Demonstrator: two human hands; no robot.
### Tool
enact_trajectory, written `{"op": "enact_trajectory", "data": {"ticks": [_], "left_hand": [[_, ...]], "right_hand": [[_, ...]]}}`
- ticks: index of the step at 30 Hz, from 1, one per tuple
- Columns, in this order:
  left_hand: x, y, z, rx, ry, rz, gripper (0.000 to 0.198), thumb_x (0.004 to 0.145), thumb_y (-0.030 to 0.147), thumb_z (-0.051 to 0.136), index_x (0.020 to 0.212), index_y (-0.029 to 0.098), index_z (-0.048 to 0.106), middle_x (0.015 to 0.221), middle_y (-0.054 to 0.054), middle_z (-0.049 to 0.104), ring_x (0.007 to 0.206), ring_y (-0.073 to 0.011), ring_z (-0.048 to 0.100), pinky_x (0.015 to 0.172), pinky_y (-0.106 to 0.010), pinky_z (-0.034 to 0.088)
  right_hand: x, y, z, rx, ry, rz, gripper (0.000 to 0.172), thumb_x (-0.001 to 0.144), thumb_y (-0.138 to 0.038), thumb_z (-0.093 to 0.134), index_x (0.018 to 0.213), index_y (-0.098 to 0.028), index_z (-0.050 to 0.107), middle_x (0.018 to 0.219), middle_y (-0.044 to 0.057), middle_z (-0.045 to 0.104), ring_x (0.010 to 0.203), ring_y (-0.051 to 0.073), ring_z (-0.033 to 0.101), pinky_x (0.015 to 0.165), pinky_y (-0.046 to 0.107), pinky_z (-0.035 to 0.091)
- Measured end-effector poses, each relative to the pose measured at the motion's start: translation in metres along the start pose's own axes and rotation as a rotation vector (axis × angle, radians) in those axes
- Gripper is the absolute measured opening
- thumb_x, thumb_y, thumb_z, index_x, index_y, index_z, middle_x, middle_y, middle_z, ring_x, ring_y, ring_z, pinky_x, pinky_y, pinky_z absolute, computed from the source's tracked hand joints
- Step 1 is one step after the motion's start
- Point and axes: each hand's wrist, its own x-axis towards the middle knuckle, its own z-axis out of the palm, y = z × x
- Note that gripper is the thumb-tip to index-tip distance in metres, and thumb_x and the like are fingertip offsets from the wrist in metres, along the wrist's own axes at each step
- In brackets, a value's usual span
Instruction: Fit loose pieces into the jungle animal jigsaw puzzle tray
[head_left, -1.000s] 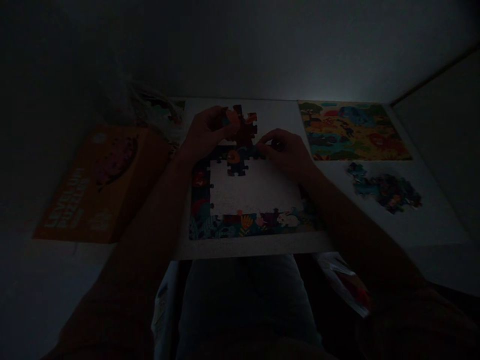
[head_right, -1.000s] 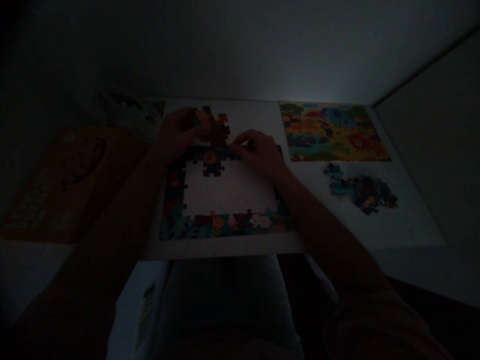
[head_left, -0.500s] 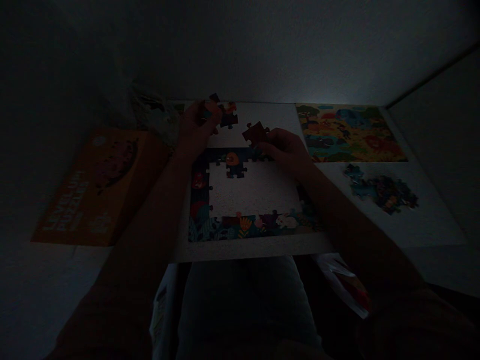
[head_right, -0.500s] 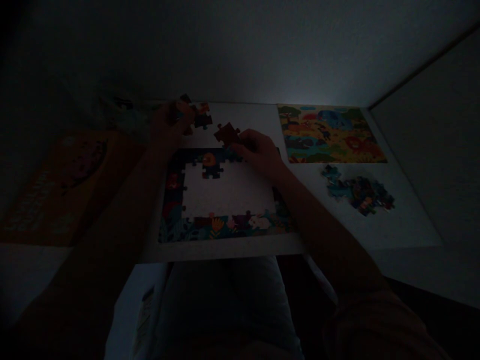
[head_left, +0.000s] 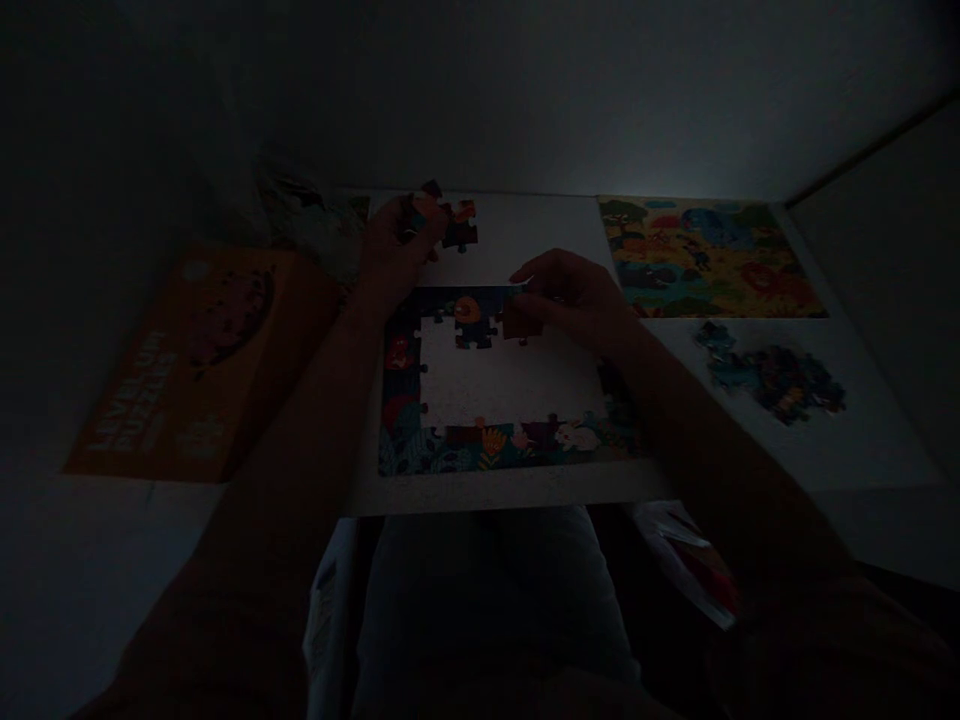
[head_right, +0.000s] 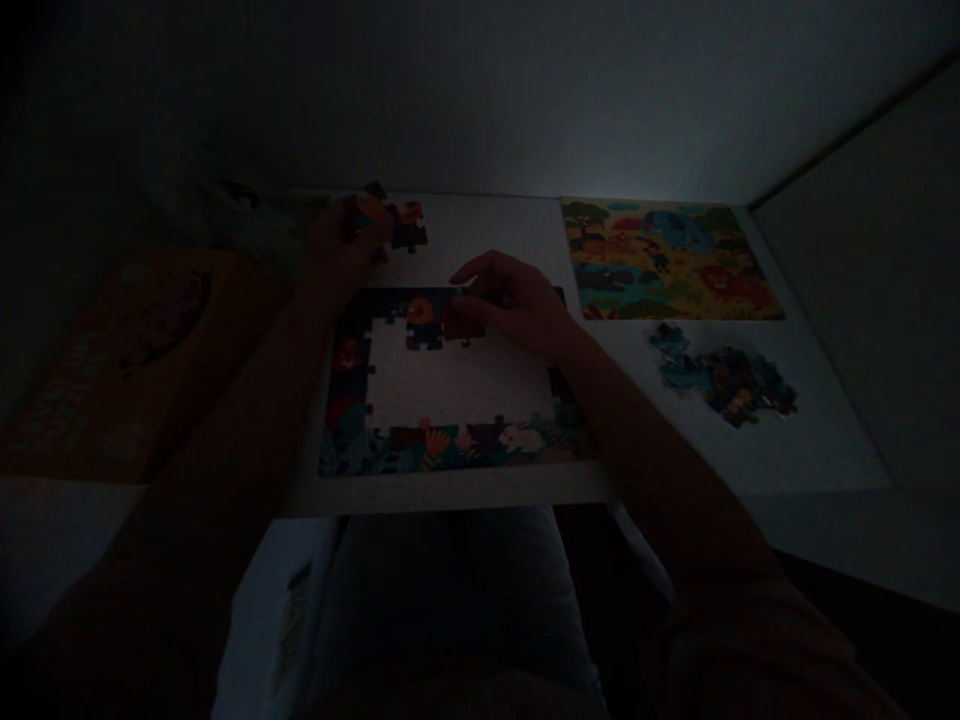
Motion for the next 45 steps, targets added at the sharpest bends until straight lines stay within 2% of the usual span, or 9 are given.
{"op": "enact_trajectory", "data": {"ticks": [7,14,23,26,32,36,39,41,45], "left_hand": [[-0.002,0.016,0.007,-0.029,-0.032,0.01,0.062,0.095,0.098,0.083,0.122,0.043,0.086,0.09,0.001,0.085,0.117,-0.0334,0.079,0.095,-0.054,0.063],[0.0,0.01,0.004,-0.017,-0.049,-0.017,0.078,0.088,0.111,0.082,0.125,0.042,0.08,0.088,0.005,0.081,0.122,-0.0288,0.067,0.109,-0.054,0.054],[-0.012,0.042,0.007,0.194,0.006,-0.125,0.071,0.092,0.111,0.072,0.119,0.046,0.082,0.091,-0.005,0.081,0.108,-0.0381,0.08,0.078,-0.055,0.058],[-0.013,0.046,0.008,0.207,0.083,-0.148,0.072,0.088,0.111,0.075,0.113,0.044,0.077,0.102,-0.003,0.086,0.095,-0.0331,0.076,0.076,-0.054,0.055],[-0.016,0.052,0.007,0.335,-0.063,-0.138,0.096,0.092,0.124,0.04,0.143,0.051,0.077,0.096,0.0,0.086,0.113,-0.0338,0.07,0.083,-0.056,0.051],[-0.014,0.05,0.01,0.238,0.058,-0.159,0.087,0.081,0.125,0.059,0.124,0.053,0.08,0.091,0.001,0.083,0.103,-0.0332,0.07,0.082,-0.056,0.052],[-0.013,0.049,0.011,0.251,-0.026,-0.125,0.085,0.087,0.121,0.058,0.133,0.054,0.081,0.088,-0.001,0.081,0.105,-0.0339,0.073,0.08,-0.054,0.053],[-0.014,0.05,0.011,0.257,-0.064,-0.109,0.082,0.089,0.117,0.061,0.139,0.055,0.082,0.083,-0.002,0.078,0.106,-0.0348,0.074,0.078,-0.053,0.053],[-0.013,0.046,0.011,0.2,0.075,-0.139,0.071,0.087,0.112,0.073,0.126,0.054,0.083,0.085,0.0,0.079,0.101,-0.0325,0.074,0.076,-0.051,0.055]], "right_hand": [[-0.001,0.0,0.002,0.062,-0.086,0.024,0.055,0.097,-0.08,0.098,0.118,-0.03,0.086,0.098,0.003,0.084,0.09,0.024,0.082,0.076,0.037,0.071],[-0.004,-0.005,0.004,0.13,-0.15,0.023,0.041,0.101,-0.059,0.098,0.125,-0.028,0.088,0.1,0.003,0.084,0.091,0.022,0.082,0.085,0.04,0.075],[-0.003,-0.001,0.004,0.212,-0.165,-0.015,0.033,0.099,-0.048,0.103,0.117,-0.027,0.086,0.097,0.002,0.085,0.086,0.021,0.082,0.079,0.035,0.075],[-0.004,-0.003,0.005,0.236,-0.178,-0.015,0.038,0.098,-0.049,0.104,0.124,-0.028,0.087,0.101,0.002,0.085,0.09,0.022,0.084,0.079,0.033,0.074],[-0.006,-0.004,0.006,0.197,-0.165,0.027,0.04,0.095,-0.056,0.106,0.114,-0.028,0.084,0.099,0.003,0.085,0.081,0.022,0.083,0.071,0.036,0.072],[-0.007,-0.001,0.005,0.074,-0.06,0.104,0.05,0.09,-0.065,0.109,0.097,-0.03,0.074,0.084,-0.001,0.079,0.065,0.02,0.077,0.055,0.033,0.059],[-0.008,-0.007,0.0,-0.105,-0.018,0.11,0.056,0.09,-0.073,0.106,0.089,-0.03,0.07,0.072,-0.002,0.075,0.063,0.022,0.075,0.056,0.033,0.055],[-0.011,-0.014,-0.005,-0.241,-0.055,0.092,0.053,0.092,-0.073,0.104,0.086,-0.029,0.075,0.068,-0.001,0.075,0.066,0.023,0.075,0.058,0.033,0.053],[-0.015,-0.025,-0.017,-0.285,-0.279,0.091,0.048,0.102,-0.079,0.094,0.101,-0.031,0.089,0.075,0.0,0.081,0.066,0.023,0.074,0.061,0.035,0.054]]}}
